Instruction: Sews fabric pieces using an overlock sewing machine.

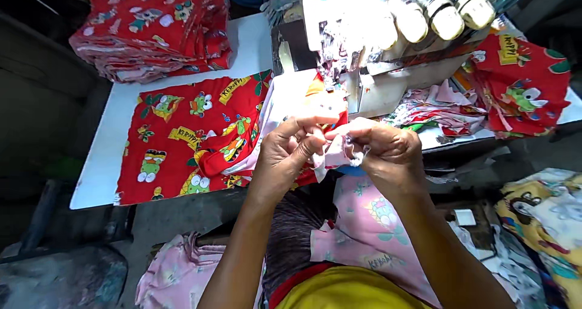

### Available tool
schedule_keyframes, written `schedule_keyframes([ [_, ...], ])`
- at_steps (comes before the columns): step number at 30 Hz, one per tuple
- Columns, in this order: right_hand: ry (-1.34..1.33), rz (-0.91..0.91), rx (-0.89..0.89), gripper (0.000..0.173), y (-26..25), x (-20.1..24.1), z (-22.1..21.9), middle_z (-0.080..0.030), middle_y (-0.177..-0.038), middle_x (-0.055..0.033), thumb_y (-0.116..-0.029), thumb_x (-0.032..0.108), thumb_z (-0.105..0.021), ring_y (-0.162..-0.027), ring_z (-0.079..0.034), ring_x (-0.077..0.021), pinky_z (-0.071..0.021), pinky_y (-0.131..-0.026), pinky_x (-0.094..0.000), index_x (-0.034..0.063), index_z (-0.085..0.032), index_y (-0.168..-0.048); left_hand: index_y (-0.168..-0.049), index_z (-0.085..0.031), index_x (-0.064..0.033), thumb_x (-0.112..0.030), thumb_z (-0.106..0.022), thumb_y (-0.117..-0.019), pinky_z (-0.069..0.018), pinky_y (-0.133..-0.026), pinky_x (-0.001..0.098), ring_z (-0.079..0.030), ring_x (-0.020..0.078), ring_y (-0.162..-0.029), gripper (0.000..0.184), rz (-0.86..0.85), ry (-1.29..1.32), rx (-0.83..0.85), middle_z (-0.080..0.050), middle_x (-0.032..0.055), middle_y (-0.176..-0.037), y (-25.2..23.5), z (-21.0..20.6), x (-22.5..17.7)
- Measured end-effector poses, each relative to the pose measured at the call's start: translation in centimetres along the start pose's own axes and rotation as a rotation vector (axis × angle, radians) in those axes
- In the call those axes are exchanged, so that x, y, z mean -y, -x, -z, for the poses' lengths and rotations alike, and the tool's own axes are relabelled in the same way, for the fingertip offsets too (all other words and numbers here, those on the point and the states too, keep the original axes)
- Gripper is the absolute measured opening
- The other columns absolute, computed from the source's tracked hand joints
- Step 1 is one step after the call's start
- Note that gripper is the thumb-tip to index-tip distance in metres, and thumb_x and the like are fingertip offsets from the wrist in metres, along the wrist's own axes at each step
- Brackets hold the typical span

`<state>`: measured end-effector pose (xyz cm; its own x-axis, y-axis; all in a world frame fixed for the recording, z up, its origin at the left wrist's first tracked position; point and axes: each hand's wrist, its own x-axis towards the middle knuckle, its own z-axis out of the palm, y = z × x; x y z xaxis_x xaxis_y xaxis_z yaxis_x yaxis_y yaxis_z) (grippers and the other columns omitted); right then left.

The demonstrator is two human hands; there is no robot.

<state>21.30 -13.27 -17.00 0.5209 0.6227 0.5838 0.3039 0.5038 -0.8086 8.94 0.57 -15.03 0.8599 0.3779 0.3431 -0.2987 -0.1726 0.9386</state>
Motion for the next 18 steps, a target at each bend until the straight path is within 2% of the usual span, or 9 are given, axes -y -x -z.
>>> schedule_keyframes([
  [2, 0.088, 0.022, -0.045, 0.019, 0.0, -0.1, -0.1, -0.072, -0.101, -0.0042, -0.0882, -0.011, -0.066, -0.093, -0.069, -0.003, -0.0585, -0.084, -0.0181, -0.0055, -0.07, -0.106, -0.122, -0.068, -0.0187, -0.02, -0.066, -0.1003, -0.0552, -0.067, 0.0126, -0.065, -0.0024, -0.077, 0.022, 0.048, 0.071, -0.053, -0.069, -0.0097, -0.097, 0.4, -0.3, 0.7],
  [4, 0.161, 0.029, -0.086, 0.019, 0.0, -0.4, -0.3, -0.07, -0.098, -0.0022, -0.0856, -0.008, -0.071, -0.092, -0.068, -0.0024, -0.0582, -0.083, -0.0173, -0.0013, -0.066, -0.102, -0.123, -0.069, -0.0147, -0.014, -0.07, -0.0969, -0.0573, -0.072, 0.0158, -0.067, -0.0002, -0.081, 0.026, 0.062, 0.092, -0.074, -0.072, -0.0084, -0.099, 0.6, -0.4, 1.1],
  [6, 0.214, 0.048, -0.114, 0.018, -0.1, -0.7, -0.4, -0.065, -0.098, -0.003, -0.0814, -0.003, -0.077, -0.097, -0.065, -0.0054, -0.0555, -0.085, -0.018, 0.0026, -0.067, -0.095, -0.121, -0.07, -0.0115, -0.011, -0.074, -0.0922, -0.0592, -0.075, 0.0181, -0.069, 0.0006, -0.084, 0.029, 0.061, 0.045, -0.078, -0.073, -0.0082, -0.1, 0.7, -0.5, 1.1],
  [8, 0.229, 0.028, -0.117, 0.017, -0.3, -0.8, -0.3, -0.059, -0.1, -0.0017, -0.0786, 0.002, -0.08, -0.101, -0.059, -0.0055, -0.0523, -0.085, -0.0156, 0.0072, -0.068, -0.089, -0.111, -0.073, -0.0136, -0.018, -0.08, -0.0874, -0.0592, -0.069, 0.0167, -0.068, -0.0012, -0.077, 0.025, 0.054, -0.049, -0.076, -0.073, -0.0103, -0.094, 0.6, -0.4, 0.9],
  [10, 0.128, -0.007, -0.058, 0.018, -0.5, -0.9, 0.1, -0.059, -0.1, 0.0026, -0.0788, 0.007, -0.08, -0.099, -0.06, -0.0025, -0.0547, -0.082, -0.0147, 0.0118, -0.064, -0.088, -0.096, -0.068, -0.0184, -0.032, -0.08, -0.0873, -0.0554, -0.064, 0.0135, -0.063, -0.0041, -0.072, 0.02, 0.015, -0.123, -0.016, -0.065, -0.0135, -0.084, 0.2, 0.1, 0.9],
  [11, 0.016, -0.026, -0.008, 0.017, -0.7, -0.9, 0.4, -0.062, -0.098, 0.0046, -0.0813, 0.009, -0.078, -0.097, -0.063, -0.0021, -0.0564, -0.08, -0.0169, 0.0133, -0.064, -0.089, -0.087, -0.064, -0.0217, -0.039, -0.077, -0.0895, -0.0519, -0.061, 0.0115, -0.059, -0.006, -0.07, 0.022, 0.001, -0.094, 0.026, -0.061, -0.0148, -0.079, -0.1, 0.3, 1.0],
  [13, -0.241, -0.088, 0.13, 0.016, -1.1, -0.7, 1.3, -0.067, -0.094, 0.0086, -0.0872, 0.011, -0.074, -0.089, -0.065, 0.0007, -0.0573, -0.077, -0.017, 0.017, -0.064, -0.097, -0.077, -0.064, -0.024, -0.042, -0.072, -0.0938, -0.0474, -0.059, 0.0092, -0.056, -0.0086, -0.069, 0.026, 0.016, 0.157, 0.145, -0.059, -0.0163, -0.074, -0.3, 0.8, 1.1],
  [15, -0.447, -0.135, 0.269, 0.018, -1.7, -0.3, 2.3, -0.068, -0.092, 0.0094, -0.0946, 0.011, -0.069, -0.08, -0.066, 0.0026, -0.0574, -0.071, -0.0144, 0.0187, -0.061, -0.109, -0.08, -0.068, -0.0247, -0.049, -0.065, -0.0959, -0.0485, -0.065, 0.0083, -0.059, -0.0102, -0.075, 0.029, 0.086, 0.404, 0.319, -0.063, -0.018, -0.077, -0.3, 1.1, 1.4],
  [18, -0.542, -0.154, 0.476, 0.028, -2.8, 0.4, 4.1, -0.071, -0.095, 0.0096, -0.1004, 0.014, -0.064, -0.081, -0.067, 0.0045, -0.0563, -0.071, -0.0112, 0.0179, -0.054, -0.126, -0.093, -0.074, -0.0266, -0.059, -0.051, -0.0997, -0.0492, -0.069, 0.0065, -0.061, -0.0136, -0.079, 0.04, 0.306, 0.499, 0.55, -0.068, -0.0197, -0.083, -0.3, 1.4, 1.1],
])
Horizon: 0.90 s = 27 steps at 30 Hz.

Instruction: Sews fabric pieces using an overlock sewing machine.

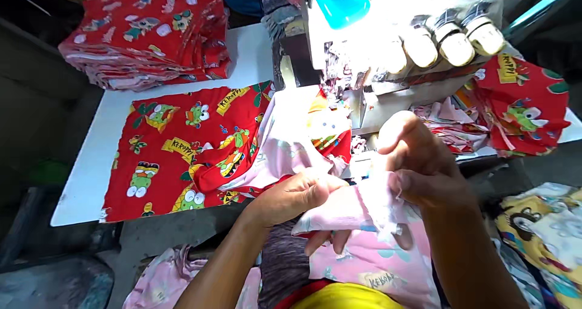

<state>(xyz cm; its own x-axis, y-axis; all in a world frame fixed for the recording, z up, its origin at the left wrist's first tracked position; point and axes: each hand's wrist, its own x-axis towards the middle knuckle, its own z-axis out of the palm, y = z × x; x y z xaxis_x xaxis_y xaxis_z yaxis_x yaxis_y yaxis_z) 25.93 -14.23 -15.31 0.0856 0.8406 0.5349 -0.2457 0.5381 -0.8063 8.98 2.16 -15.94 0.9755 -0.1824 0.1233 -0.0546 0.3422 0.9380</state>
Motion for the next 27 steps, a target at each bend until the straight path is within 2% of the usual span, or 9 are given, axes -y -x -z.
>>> schedule_keyframes([
  [2, 0.04, 0.002, 0.085, 0.024, -0.1, 0.7, 0.9, -0.072, -0.103, 0.009, -0.1027, 0.016, -0.061, -0.085, -0.068, 0.0047, -0.0563, -0.072, -0.0104, 0.0173, -0.055, -0.125, -0.091, -0.069, -0.0289, -0.052, -0.044, -0.1058, -0.0453, -0.068, 0.0049, -0.057, -0.016, -0.077, 0.037, 0.103, -0.079, 0.048, -0.064, -0.0222, -0.081, -0.2, 0.5, -0.7],
  [5, 0.091, 0.011, 0.164, 0.017, -0.3, 1.2, 2.0, -0.072, -0.109, 0.0073, -0.1041, 0.014, -0.059, -0.088, -0.068, 0.0044, -0.0571, -0.073, -0.0112, 0.0122, -0.063, -0.121, -0.084, -0.066, -0.0145, -0.019, -0.057, -0.1034, -0.0458, -0.066, 0.0068, -0.057, -0.0111, -0.076, 0.022, 0.009, -0.267, 0.084, -0.062, -0.0151, -0.079, -0.9, 1.7, -2.2],
  [7, 0.147, 0.018, 0.178, 0.013, -0.6, 1.4, 2.4, -0.073, -0.105, 0.0073, -0.1038, 0.015, -0.059, -0.091, -0.067, 0.0035, -0.0569, -0.077, -0.0125, 0.0095, -0.066, -0.114, -0.086, -0.069, -0.0127, -0.022, -0.063, -0.0998, -0.0509, -0.073, 0.0107, -0.062, -0.0068, -0.086, 0.018, -0.036, -0.308, 0.065, -0.069, -0.0117, -0.09, -0.9, 2.5, -3.5],
  [11, 0.191, 0.025, 0.169, 0.015, -1.1, 1.6, 3.1, -0.073, -0.103, 0.0056, -0.103, 0.016, -0.06, -0.092, -0.068, 0.0015, -0.0572, -0.078, -0.0142, 0.0068, -0.068, -0.112, -0.1, -0.069, -0.0166, -0.025, -0.067, -0.0972, -0.0549, -0.07, 0.0124, -0.066, -0.0032, -0.082, 0.009, 0.024, -0.269, 0.021, -0.071, -0.0098, -0.091, -1.3, 3.2, -5.4],
  [14, 0.162, 0.024, 0.151, 0.016, -1.3, 1.2, 3.6, -0.074, -0.107, 0.0028, -0.1037, 0.016, -0.06, -0.094, -0.07, -0.0016, -0.0588, -0.078, -0.0161, 0.0068, -0.067, -0.115, -0.121, -0.062, -0.0173, -0.018, -0.072, -0.0946, -0.0583, -0.073, 0.0121, -0.069, -0.0031, -0.084, 0.028, 0.053, -0.234, 0.064, -0.073, -0.01, -0.1, -1.9, 3.5, -5.9],
  [18, 0.128, 0.043, 0.135, 0.016, -1.2, 0.5, 4.1, -0.074, -0.108, 0.0032, -0.1033, 0.014, -0.06, -0.098, -0.07, -0.0024, -0.0591, -0.083, -0.0176, 0.0079, -0.069, -0.116, -0.118, -0.067, -0.0146, -0.01, -0.068, -0.096, -0.057, -0.072, 0.011, -0.068, -0.0041, -0.083, 0.022, 0.024, -0.276, 0.045, -0.073, -0.0098, -0.097, -1.8, 3.9, -6.2],
  [21, 0.065, 0.035, 0.126, 0.017, -1.0, 0.2, 4.0, -0.075, -0.108, 0.0028, -0.102, 0.011, -0.062, -0.095, -0.07, -0.0013, -0.0586, -0.08, -0.0153, 0.0066, -0.068, -0.117, -0.114, -0.068, -0.0129, -0.005, -0.064, -0.0978, -0.0541, -0.058, 0.0087, -0.065, -0.0058, -0.068, 0.018, 0.04, -0.266, 0.039, -0.073, -0.0084, -0.09, -1.8, 4.2, -6.2],
  [24, 0.051, 0.02, 0.112, 0.017, -1.0, 0.0, 4.1, -0.075, -0.108, 0.0027, -0.1002, 0.008, -0.064, -0.094, -0.07, -0.0012, -0.0587, -0.079, -0.0147, 0.0065, -0.068, -0.117, -0.112, -0.071, -0.0118, -0.009, -0.061, -0.1001, -0.0575, -0.078, 0.0136, -0.069, -0.0014, -0.088, 0.015, 0.018, -0.296, 0.096, -0.075, -0.0069, -0.1, -1.6, 4.8, -6.2],
  [27, 0.065, 0.013, 0.096, 0.017, -1.0, -0.2, 4.1, -0.075, -0.107, 0.0042, -0.1004, 0.01, -0.064, -0.095, -0.071, -0.0007, -0.0592, -0.08, -0.0152, 0.0079, -0.069, -0.117, -0.108, -0.072, -0.0142, -0.011, -0.06, -0.0994, -0.0563, -0.079, 0.013, -0.068, -0.0028, -0.091, 0.015, -0.009, -0.293, 0.106, -0.075, -0.0088, -0.101, -1.8, 4.9, -5.9],
])
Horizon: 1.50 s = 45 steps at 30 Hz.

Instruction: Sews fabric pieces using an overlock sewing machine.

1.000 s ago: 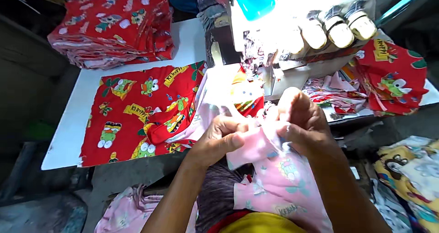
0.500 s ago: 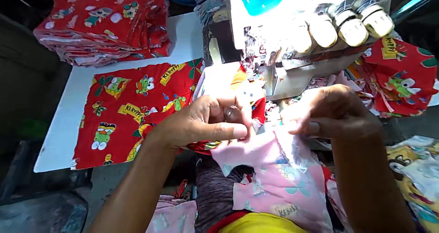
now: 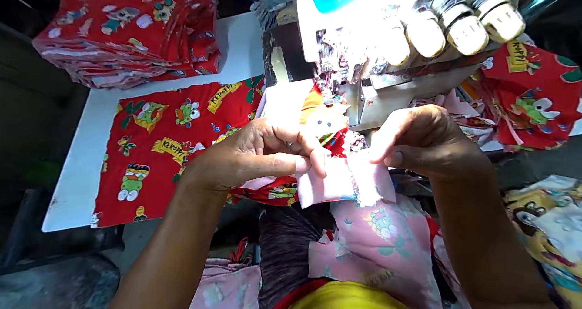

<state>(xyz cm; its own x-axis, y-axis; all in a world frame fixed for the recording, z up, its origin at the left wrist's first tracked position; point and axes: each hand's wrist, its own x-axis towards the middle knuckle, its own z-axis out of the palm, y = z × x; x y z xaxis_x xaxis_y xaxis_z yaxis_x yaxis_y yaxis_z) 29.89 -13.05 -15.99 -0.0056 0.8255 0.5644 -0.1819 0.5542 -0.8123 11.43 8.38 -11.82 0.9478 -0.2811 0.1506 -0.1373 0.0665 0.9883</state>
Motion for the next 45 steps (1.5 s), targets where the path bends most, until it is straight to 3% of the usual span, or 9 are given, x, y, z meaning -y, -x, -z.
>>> schedule_keyframes([
  [5, -0.028, -0.036, 0.015, 0.015, -0.1, 0.0, -0.8, -0.075, -0.1, 0.0027, -0.1004, 0.011, -0.064, -0.087, -0.07, -0.0002, -0.0589, -0.073, -0.015, 0.0045, -0.069, -0.113, -0.097, -0.073, -0.0123, -0.013, -0.062, -0.098, -0.0538, -0.073, 0.0108, -0.066, -0.0037, -0.083, 0.011, -0.084, 0.124, -0.089, -0.072, -0.0078, -0.09, -0.7, -1.5, 0.8],
  [9, -0.042, -0.015, 0.012, 0.015, 0.1, -0.1, -0.8, -0.075, -0.101, 0.0031, -0.1016, 0.011, -0.062, -0.09, -0.07, -0.0003, -0.0588, -0.076, -0.0153, 0.005, -0.07, -0.113, -0.106, -0.073, -0.0108, -0.019, -0.064, -0.0995, -0.0566, -0.073, 0.0143, -0.069, -0.0004, -0.085, 0.013, -0.073, 0.213, -0.032, -0.074, -0.0051, -0.098, -0.6, -1.8, 1.4],
  [13, -0.024, -0.008, 0.009, 0.014, 0.0, 0.0, -0.3, -0.074, -0.1, 0.0025, -0.1018, 0.011, -0.062, -0.084, -0.07, 0.0003, -0.0586, -0.07, -0.0139, 0.0042, -0.069, -0.113, -0.116, -0.068, -0.0045, -0.005, -0.063, -0.0995, -0.0593, -0.052, 0.017, -0.072, 0.004, -0.067, 0.017, 0.012, 0.29, 0.061, -0.076, 0.0019, -0.097, -0.7, -1.6, 0.7],
  [19, 0.025, -0.015, 0.014, 0.016, 0.0, 0.1, 0.8, -0.074, -0.106, 0.0029, -0.102, 0.01, -0.062, -0.094, -0.071, -0.0027, -0.0602, -0.082, -0.018, 0.0061, -0.07, -0.115, -0.109, -0.073, -0.002, -0.002, -0.053, -0.102, -0.0645, -0.074, 0.0246, -0.075, 0.0112, -0.083, 0.021, 0.064, 0.126, 0.095, -0.077, 0.0062, -0.099, -0.7, -0.5, -0.3],
  [29, 0.095, -0.138, 0.015, 0.016, -0.3, 0.6, 1.7, -0.076, -0.102, 0.0046, -0.0994, 0.001, -0.061, -0.091, -0.071, -0.0008, -0.0595, -0.082, -0.017, 0.0053, -0.072, -0.111, -0.103, -0.074, -0.0057, 0.001, -0.051, -0.099, -0.0633, -0.071, 0.0219, -0.075, 0.0085, -0.078, 0.025, 0.152, -0.04, 0.032, -0.077, 0.0034, -0.092, -0.8, 0.0, -1.6],
  [32, 0.152, -0.165, 0.009, 0.015, -0.4, 0.9, 1.8, -0.075, -0.101, 0.0044, -0.0994, -0.001, -0.06, -0.09, -0.07, -0.0003, -0.0593, -0.081, -0.0165, 0.0033, -0.071, -0.109, -0.095, -0.073, -0.0095, 0.001, -0.05, -0.0972, -0.0596, -0.067, 0.0157, -0.071, 0.0024, -0.074, 0.025, 0.149, -0.284, -0.036, -0.076, -0.0026, -0.086, -0.8, -0.2, -2.0],
  [37, 0.295, -0.253, -0.091, 0.015, -0.4, 1.2, 1.4, -0.074, -0.098, 0.0003, -0.1031, 0.003, -0.054, -0.085, -0.069, -0.0014, -0.058, -0.076, -0.0158, 0.0014, -0.068, -0.107, -0.083, -0.066, -0.0186, -0.009, -0.046, -0.0946, -0.0421, -0.062, 0.0123, -0.054, -0.0077, -0.068, 0.025, 0.183, -1.088, -0.285, -0.058, -0.0139, -0.072, -1.2, -0.7, -2.4],
  [42, 0.416, -0.321, -0.245, 0.013, -0.5, 0.8, -0.4, -0.07, -0.089, -0.0002, -0.103, 0.008, -0.057, -0.073, -0.064, -0.0018, -0.0532, -0.062, -0.0137, 0.004, -0.069, -0.102, -0.083, -0.065, -0.0152, -0.009, -0.043, -0.0949, -0.0387, -0.064, 0.0195, -0.052, -0.0011, -0.072, 0.026, 0.166, -1.274, -0.308, -0.056, -0.0081, -0.074, -1.8, 0.0, -2.1],
  [45, 0.542, -0.285, -0.249, 0.015, -0.7, 0.3, -1.1, -0.071, -0.1, -0.001, -0.096, 0.009, -0.068, -0.081, -0.066, -0.0024, -0.0554, -0.068, -0.0144, 0.0036, -0.072, -0.109, -0.088, -0.067, -0.0158, -0.016, -0.047, -0.096, -0.0414, -0.064, 0.0226, -0.054, 0.002, -0.073, 0.022, 0.21, -1.288, -0.279, -0.057, -0.0067, -0.077, -2.0, 0.0, -2.1],
])
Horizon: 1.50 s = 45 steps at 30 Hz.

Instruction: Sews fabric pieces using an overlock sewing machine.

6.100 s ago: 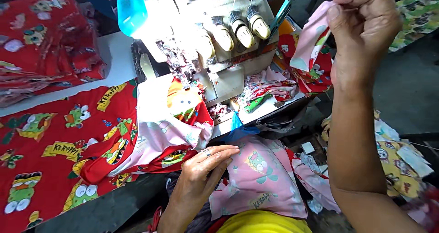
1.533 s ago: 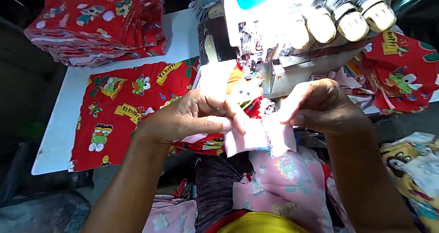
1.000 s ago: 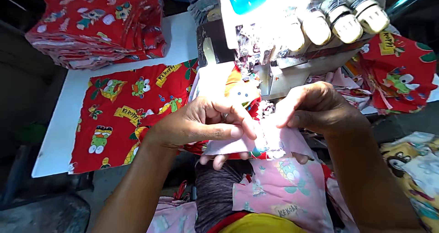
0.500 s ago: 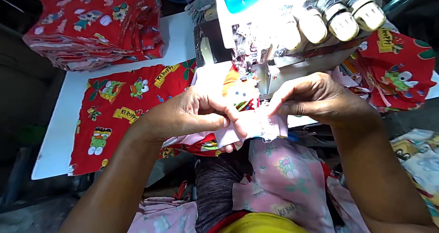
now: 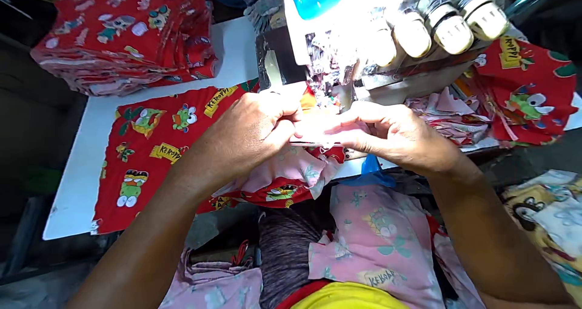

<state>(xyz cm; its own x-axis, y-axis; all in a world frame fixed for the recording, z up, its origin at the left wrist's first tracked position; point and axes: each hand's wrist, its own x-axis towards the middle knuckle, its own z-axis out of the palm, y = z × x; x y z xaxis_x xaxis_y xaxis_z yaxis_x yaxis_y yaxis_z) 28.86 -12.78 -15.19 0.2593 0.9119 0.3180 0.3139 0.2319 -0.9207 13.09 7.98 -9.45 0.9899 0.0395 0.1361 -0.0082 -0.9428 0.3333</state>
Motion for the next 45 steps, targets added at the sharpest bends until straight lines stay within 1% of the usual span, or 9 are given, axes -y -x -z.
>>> schedule_keyframes([
  [4, 0.126, 0.019, -0.057, 0.029, 0.0, -0.8, -0.9, -0.065, -0.1, 0.0002, -0.0887, 0.015, -0.078, -0.088, -0.063, -0.002, -0.0533, -0.072, -0.0138, 0.0072, -0.075, -0.117, -0.098, -0.067, -0.0159, -0.032, -0.057, -0.0877, -0.044, -0.058, 0.0371, -0.059, 0.0156, -0.07, 0.021, -0.05, -0.095, 0.016, -0.06, -0.0002, -0.08, 0.2, -0.6, 0.5],
  [7, 0.185, -0.017, -0.099, 0.029, 0.3, -1.0, -1.5, -0.064, -0.101, 0.0011, -0.0883, 0.017, -0.078, -0.09, -0.062, -0.0024, -0.053, -0.074, -0.0153, 0.0107, -0.076, -0.117, -0.108, -0.069, -0.0125, -0.038, -0.067, -0.0868, -0.0493, -0.065, 0.0459, -0.066, 0.0253, -0.083, 0.033, -0.036, -0.12, 0.048, -0.067, 0.0078, -0.094, 0.3, -0.5, 0.5],
  [13, 0.165, -0.107, -0.241, 0.02, 1.3, -0.9, -2.8, -0.066, -0.091, 0.0003, -0.0894, 0.011, -0.075, -0.069, -0.062, -0.0051, -0.0512, -0.055, -0.0185, 0.0119, -0.065, -0.107, -0.097, -0.071, -0.0125, -0.037, -0.059, -0.0978, -0.0492, -0.076, 0.0347, -0.064, 0.0173, -0.091, 0.027, -0.067, -0.063, -0.042, -0.068, 0.0056, -0.097, 0.2, -0.7, 0.7],
  [17, 0.207, -0.11, -0.302, 0.01, 1.8, -1.1, -3.2, -0.067, -0.089, 0.0021, -0.0919, 0.015, -0.075, -0.07, -0.064, -0.0029, -0.0535, -0.057, -0.0171, 0.0118, -0.068, -0.099, -0.096, -0.07, -0.0147, -0.035, -0.058, -0.0997, -0.046, -0.071, 0.033, -0.061, 0.0125, -0.082, 0.024, -0.045, -0.048, -0.063, -0.065, 0.001, -0.089, 0.0, -0.8, 0.6],
  [24, 0.027, -0.117, -0.295, 0.006, 2.5, -1.7, -3.0, -0.07, -0.088, -0.0012, -0.0948, 0.009, -0.071, -0.071, -0.068, -0.0072, -0.059, -0.062, -0.0201, 0.0065, -0.07, -0.1, -0.095, -0.072, -0.0149, -0.039, -0.058, -0.0998, -0.0481, -0.074, 0.0384, -0.066, 0.0164, -0.093, 0.028, 0.014, -0.068, -0.105, -0.072, 0.0047, -0.106, -0.2, -1.4, 0.1],
  [29, 0.038, -0.121, -0.358, 0.004, 2.4, -1.6, -3.3, -0.067, -0.077, 0.0008, -0.097, 0.009, -0.067, -0.058, -0.06, -0.0037, -0.0494, -0.05, -0.0156, 0.0081, -0.069, -0.1, -0.09, -0.069, -0.0165, -0.041, -0.058, -0.1, -0.0439, -0.067, 0.0362, -0.061, 0.013, -0.081, 0.029, 0.071, -0.075, -0.143, -0.064, -0.0005, -0.088, -0.3, -1.9, -0.2],
  [35, 0.132, -0.082, -0.413, 0.004, 2.2, -1.7, -3.9, -0.065, -0.079, 0.002, -0.0975, 0.011, -0.067, -0.06, -0.059, -0.0015, -0.0488, -0.051, -0.0142, 0.0086, -0.067, -0.1, -0.093, -0.07, -0.0164, -0.042, -0.057, -0.0998, -0.048, -0.075, 0.0386, -0.066, 0.0145, -0.094, 0.03, 0.115, -0.071, -0.164, -0.071, 0.0021, -0.105, -0.2, -2.2, -0.6],
  [40, 0.132, -0.086, -0.422, 0.003, 2.4, -2.0, -3.8, -0.067, -0.081, 0.0022, -0.0958, 0.01, -0.068, -0.063, -0.061, -0.0005, -0.0508, -0.055, -0.0136, 0.0084, -0.069, -0.098, -0.09, -0.069, -0.0162, -0.04, -0.058, -0.0992, -0.045, -0.071, 0.0375, -0.063, 0.0141, -0.088, 0.028, 0.118, -0.066, -0.182, -0.067, 0.001, -0.095, 0.0, -2.4, -0.6],
  [45, 0.15, -0.058, -0.474, 0.003, 2.5, -2.0, -4.0, -0.062, -0.077, 0.001, -0.0961, 0.008, -0.065, -0.057, -0.056, -0.0019, -0.0456, -0.049, -0.0137, 0.0081, -0.065, -0.099, -0.091, -0.07, -0.0151, -0.039, -0.056, -0.1008, -0.051, -0.087, 0.0399, -0.067, 0.017, -0.114, 0.029, 0.123, -0.073, -0.19, -0.072, 0.0054, -0.124, 0.0, -2.7, -0.6],
])
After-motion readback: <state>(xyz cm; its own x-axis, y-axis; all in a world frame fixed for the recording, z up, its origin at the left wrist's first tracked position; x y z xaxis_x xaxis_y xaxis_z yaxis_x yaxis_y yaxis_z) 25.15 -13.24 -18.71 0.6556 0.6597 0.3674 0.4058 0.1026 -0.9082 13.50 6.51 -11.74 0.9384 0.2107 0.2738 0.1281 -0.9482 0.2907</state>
